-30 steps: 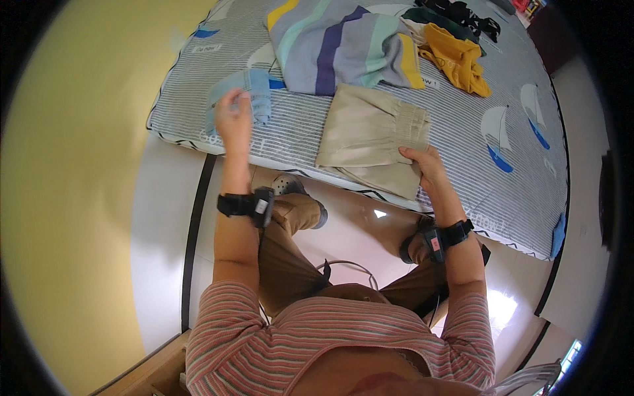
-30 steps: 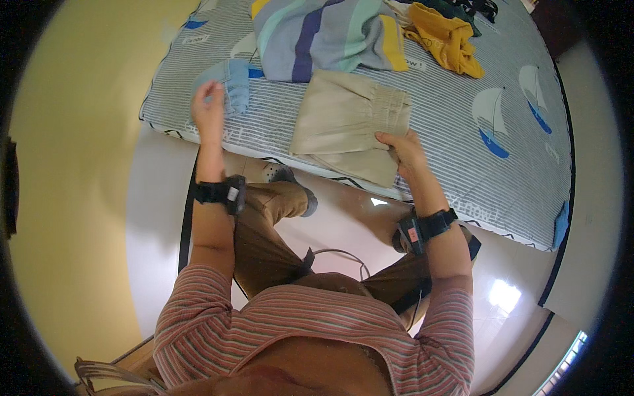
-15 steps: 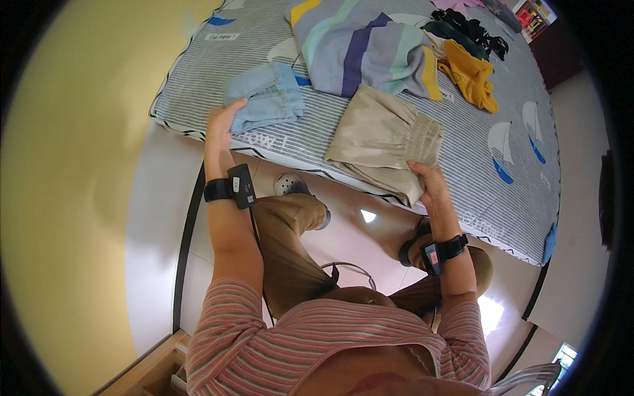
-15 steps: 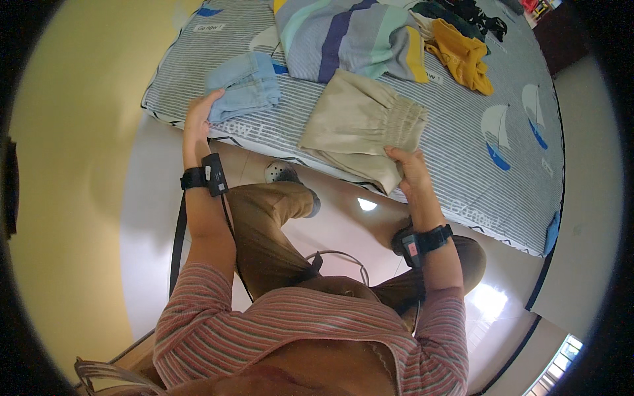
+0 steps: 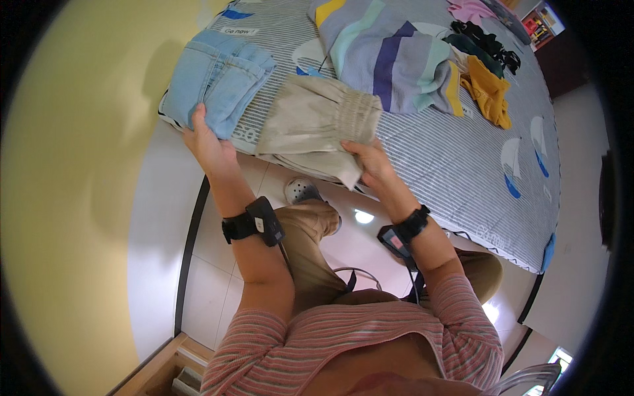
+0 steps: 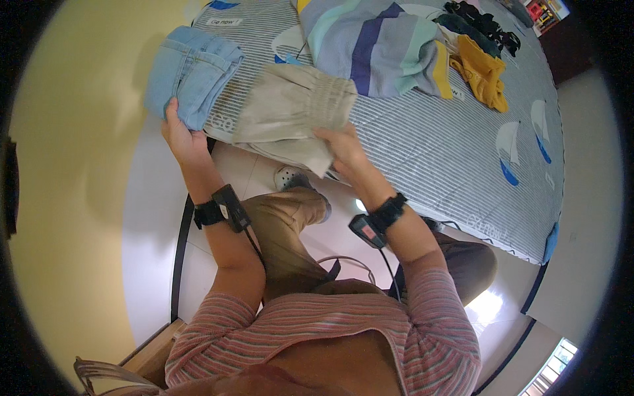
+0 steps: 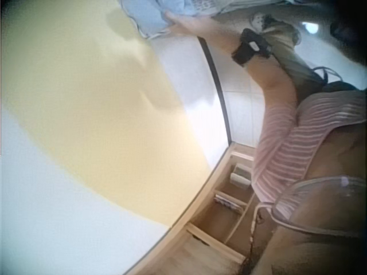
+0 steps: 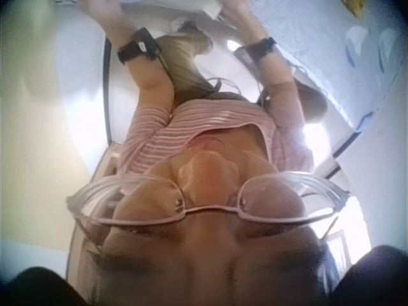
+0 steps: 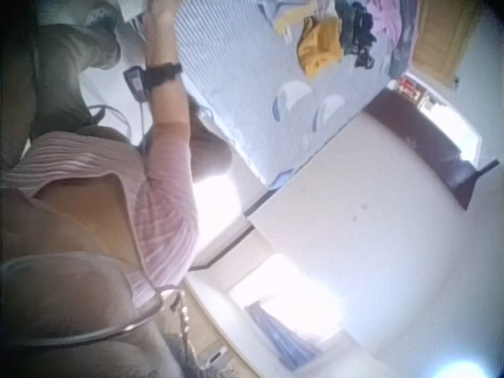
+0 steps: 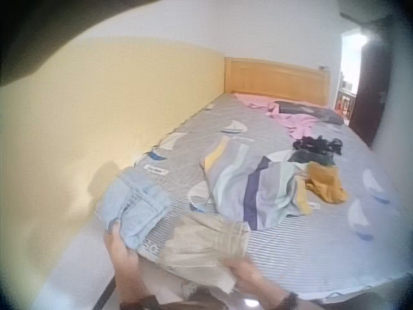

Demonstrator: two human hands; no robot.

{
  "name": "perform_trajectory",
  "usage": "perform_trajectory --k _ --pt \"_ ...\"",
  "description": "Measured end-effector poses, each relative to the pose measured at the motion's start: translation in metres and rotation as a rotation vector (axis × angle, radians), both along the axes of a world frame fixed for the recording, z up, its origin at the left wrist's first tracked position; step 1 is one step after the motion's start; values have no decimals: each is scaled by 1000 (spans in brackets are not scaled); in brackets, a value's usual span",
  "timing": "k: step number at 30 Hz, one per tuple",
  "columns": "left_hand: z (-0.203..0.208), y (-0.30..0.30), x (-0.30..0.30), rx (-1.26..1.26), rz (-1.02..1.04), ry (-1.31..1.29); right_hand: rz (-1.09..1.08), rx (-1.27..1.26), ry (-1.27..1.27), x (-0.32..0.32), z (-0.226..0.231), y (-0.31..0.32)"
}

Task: The person folds a pair of beige shorts and a green plaid shirt on a bed. They smooth the fabric, fold the sleeves and sides of the shirt, and stack the folded items with other clothes.

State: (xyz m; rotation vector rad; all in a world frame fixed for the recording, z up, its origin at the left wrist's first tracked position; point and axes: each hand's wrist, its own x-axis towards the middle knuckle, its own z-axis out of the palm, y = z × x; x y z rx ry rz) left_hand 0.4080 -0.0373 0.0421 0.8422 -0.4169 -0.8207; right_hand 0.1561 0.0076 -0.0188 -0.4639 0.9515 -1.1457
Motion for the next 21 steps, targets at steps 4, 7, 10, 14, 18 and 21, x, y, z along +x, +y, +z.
perform_trajectory --k 4,7,10,14,18,21 --pt "-5 -4 -10 20 -82 131 14 -34 -98 44 -3 -25" --pt "-14 -5 -26 68 -156 194 18 -58 -215 63 -8 -33" --pt "-32 -3 -47 159 -223 263 102 -82 -233 62 -10 -37" --pt "-42 4 -56 329 -286 370 115 -116 -273 57 -11 -31" --pt "-32 5 -72 368 85 -300 58 -77 -184 33 -10 -19" --pt "-5 10 -106 369 250 -734 36 -32 -92 -3 -2 -11"
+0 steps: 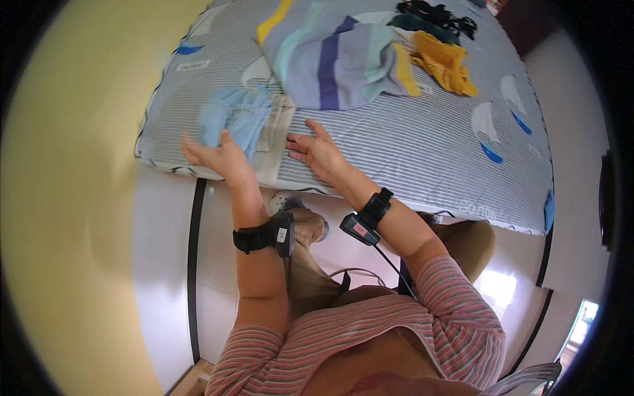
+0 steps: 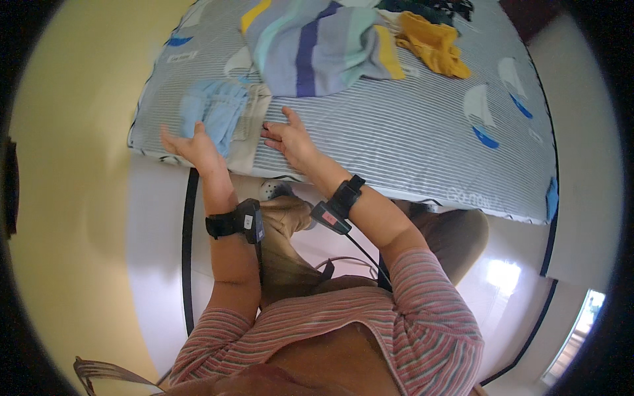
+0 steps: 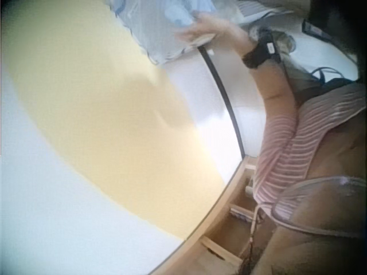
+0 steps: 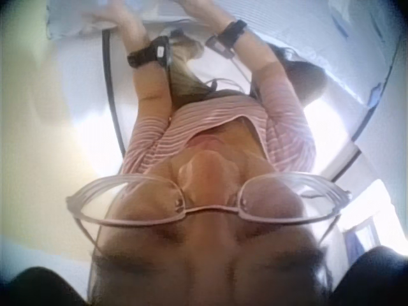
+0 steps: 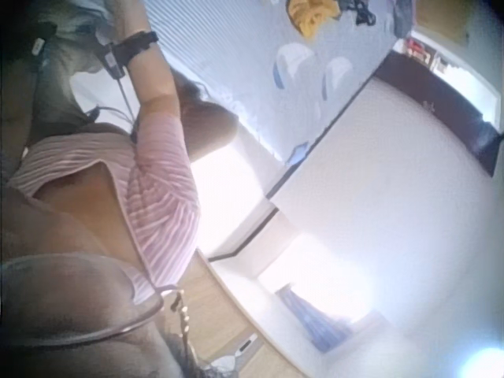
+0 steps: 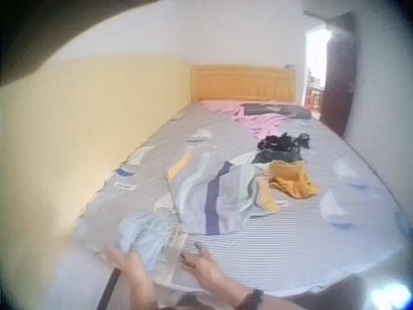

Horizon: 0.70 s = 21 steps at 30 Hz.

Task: The person folds a pair of beige shorts and a green plaid shirt on a bed. They smooth the fabric, fold the sleeves and sides of the shirt, and stack the folded items with other clothes.

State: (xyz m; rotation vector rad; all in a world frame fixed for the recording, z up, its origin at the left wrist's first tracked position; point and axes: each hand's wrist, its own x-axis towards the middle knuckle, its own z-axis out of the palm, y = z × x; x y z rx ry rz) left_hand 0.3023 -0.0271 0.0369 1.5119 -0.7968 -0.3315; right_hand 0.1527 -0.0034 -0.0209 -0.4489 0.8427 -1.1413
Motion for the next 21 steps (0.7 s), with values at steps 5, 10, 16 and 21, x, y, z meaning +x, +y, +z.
perform_trajectory --k 5,10,16,21 --pt "2 -8 -54 -101 -328 125 -143 40 76 -64 11 13" --pt "-6 -14 -129 166 -764 758 -302 67 106 -155 9 30" --pt "-37 -29 -198 503 -858 1137 -447 77 144 -254 20 44" --pt "-43 -44 -227 500 -861 1273 -583 131 188 -301 30 44"
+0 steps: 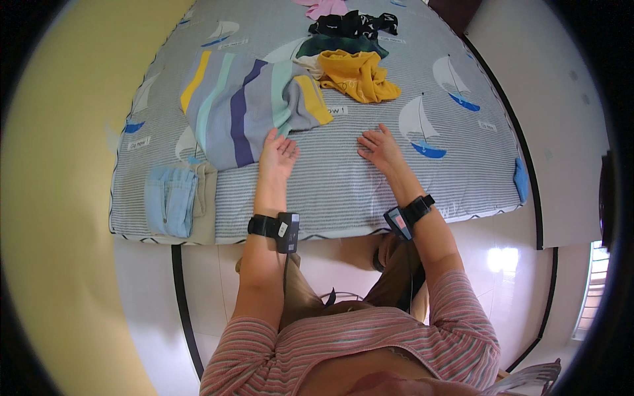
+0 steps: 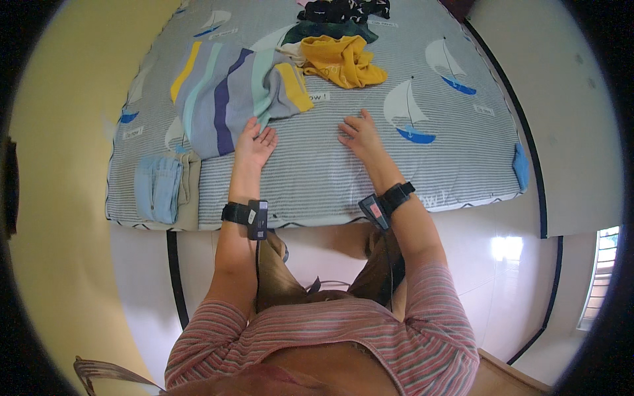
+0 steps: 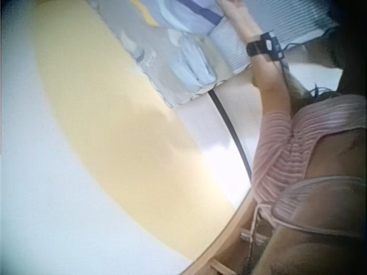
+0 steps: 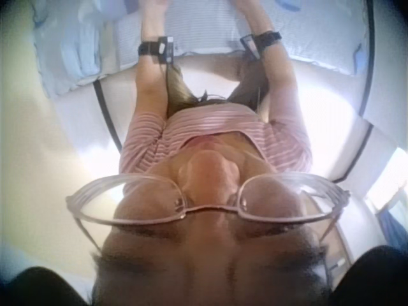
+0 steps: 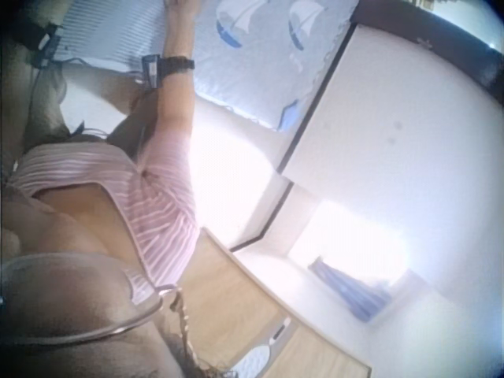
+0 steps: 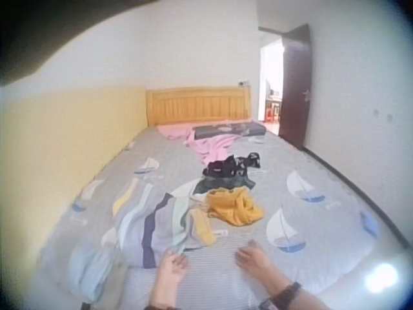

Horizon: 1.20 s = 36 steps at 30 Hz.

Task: The person folds a pair of beige shorts and a green plaid shirt on a bed. They smooth the fabric, fold the sleeves and sides of the shirt, and stack the folded items with other clothes.

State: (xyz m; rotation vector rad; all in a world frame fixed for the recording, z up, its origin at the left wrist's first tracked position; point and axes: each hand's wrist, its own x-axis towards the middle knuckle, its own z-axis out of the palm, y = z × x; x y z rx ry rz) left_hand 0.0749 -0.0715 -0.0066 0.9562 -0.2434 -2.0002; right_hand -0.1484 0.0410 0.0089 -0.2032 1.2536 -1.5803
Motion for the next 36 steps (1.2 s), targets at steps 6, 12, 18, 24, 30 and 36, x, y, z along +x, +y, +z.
perform_trajectory --k 6,12,18,24,30,36 --pt "4 -35 21 -387 341 34 -52 -139 -13 -31 -17 -6" --pt "49 -42 69 -871 557 -220 -43 -196 28 -34 -25 -18" --pt "47 -32 42 -704 107 -632 53 -179 242 -29 2 -34" --pt "36 -29 36 -772 80 -694 75 -221 282 -38 -3 -50" --pt "28 -29 36 -725 -103 -749 58 -278 313 -36 -14 -63" --pt "37 -18 25 -772 -176 -731 34 -230 268 -38 -23 -65"
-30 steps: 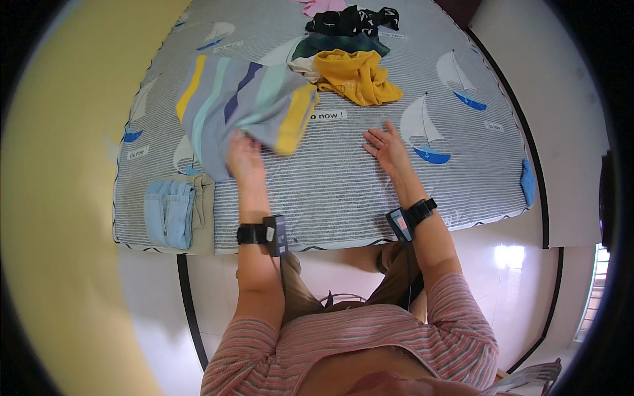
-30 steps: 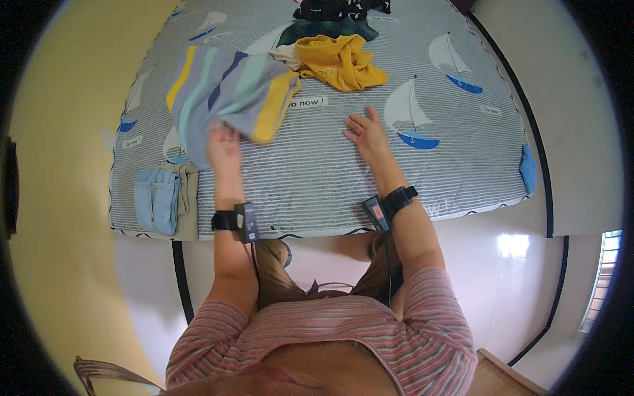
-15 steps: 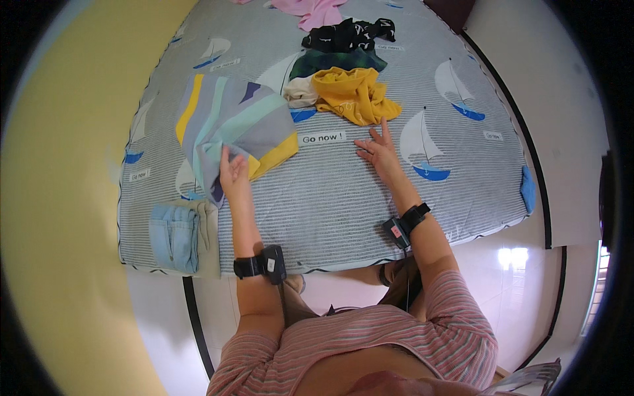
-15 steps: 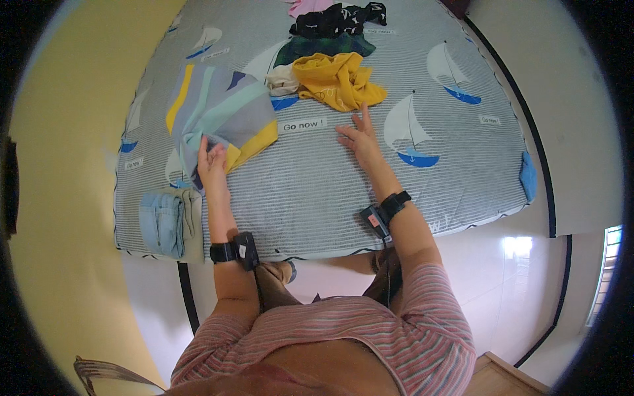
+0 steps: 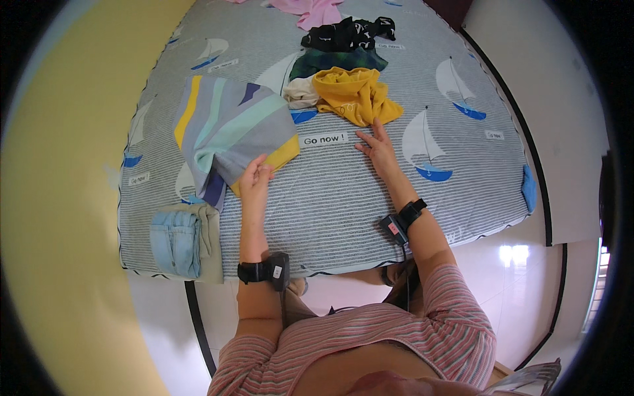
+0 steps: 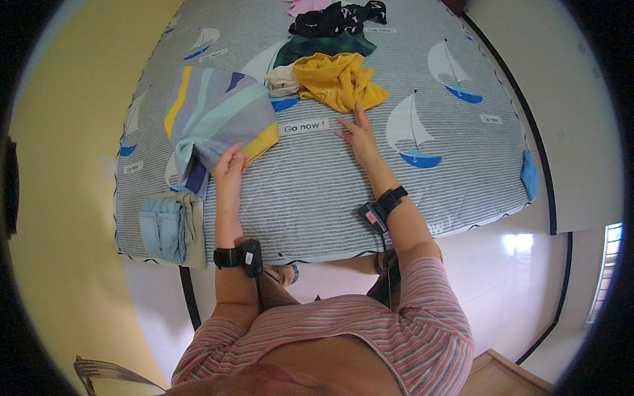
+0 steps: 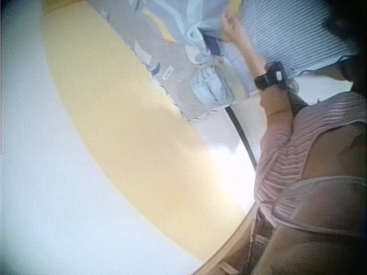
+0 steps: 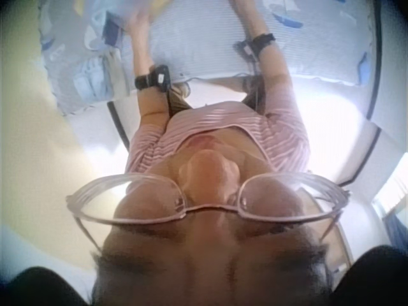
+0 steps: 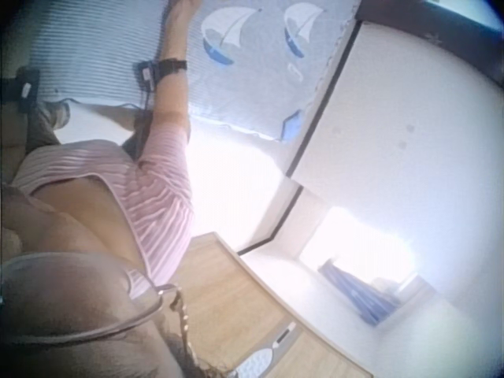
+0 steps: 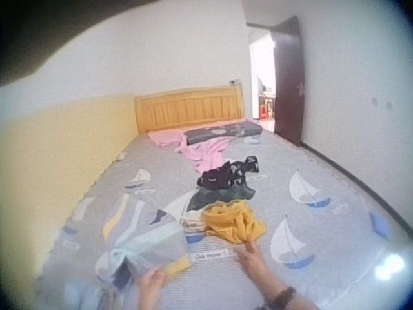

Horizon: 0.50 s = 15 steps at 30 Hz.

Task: The person folds a pair of beige shorts and a green plaid shirt on a bed. They smooth the fabric, fold the sleeves and sides of the shirt, and stack the folded items with other clothes.

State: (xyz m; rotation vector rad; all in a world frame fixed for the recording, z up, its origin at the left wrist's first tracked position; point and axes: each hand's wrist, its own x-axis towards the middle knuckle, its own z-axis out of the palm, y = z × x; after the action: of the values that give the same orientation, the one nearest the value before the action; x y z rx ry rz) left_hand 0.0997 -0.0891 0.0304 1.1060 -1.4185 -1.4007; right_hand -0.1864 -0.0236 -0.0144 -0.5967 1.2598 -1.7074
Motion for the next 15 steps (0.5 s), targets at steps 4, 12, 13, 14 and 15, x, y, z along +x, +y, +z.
perform_trajectory --k 4,12,13,14,15 --pt "6 7 -8 31 -27 32 24 64 53 3 12 13" --pt "1 14 -21 108 -116 75 -11 79 176 19 89 83" --pt "4 17 -25 117 -129 79 -84 53 196 20 100 96" --pt "8 20 -28 123 -138 81 -117 29 263 16 110 109" --pt "10 23 -31 148 -146 97 -149 4 330 10 119 123"
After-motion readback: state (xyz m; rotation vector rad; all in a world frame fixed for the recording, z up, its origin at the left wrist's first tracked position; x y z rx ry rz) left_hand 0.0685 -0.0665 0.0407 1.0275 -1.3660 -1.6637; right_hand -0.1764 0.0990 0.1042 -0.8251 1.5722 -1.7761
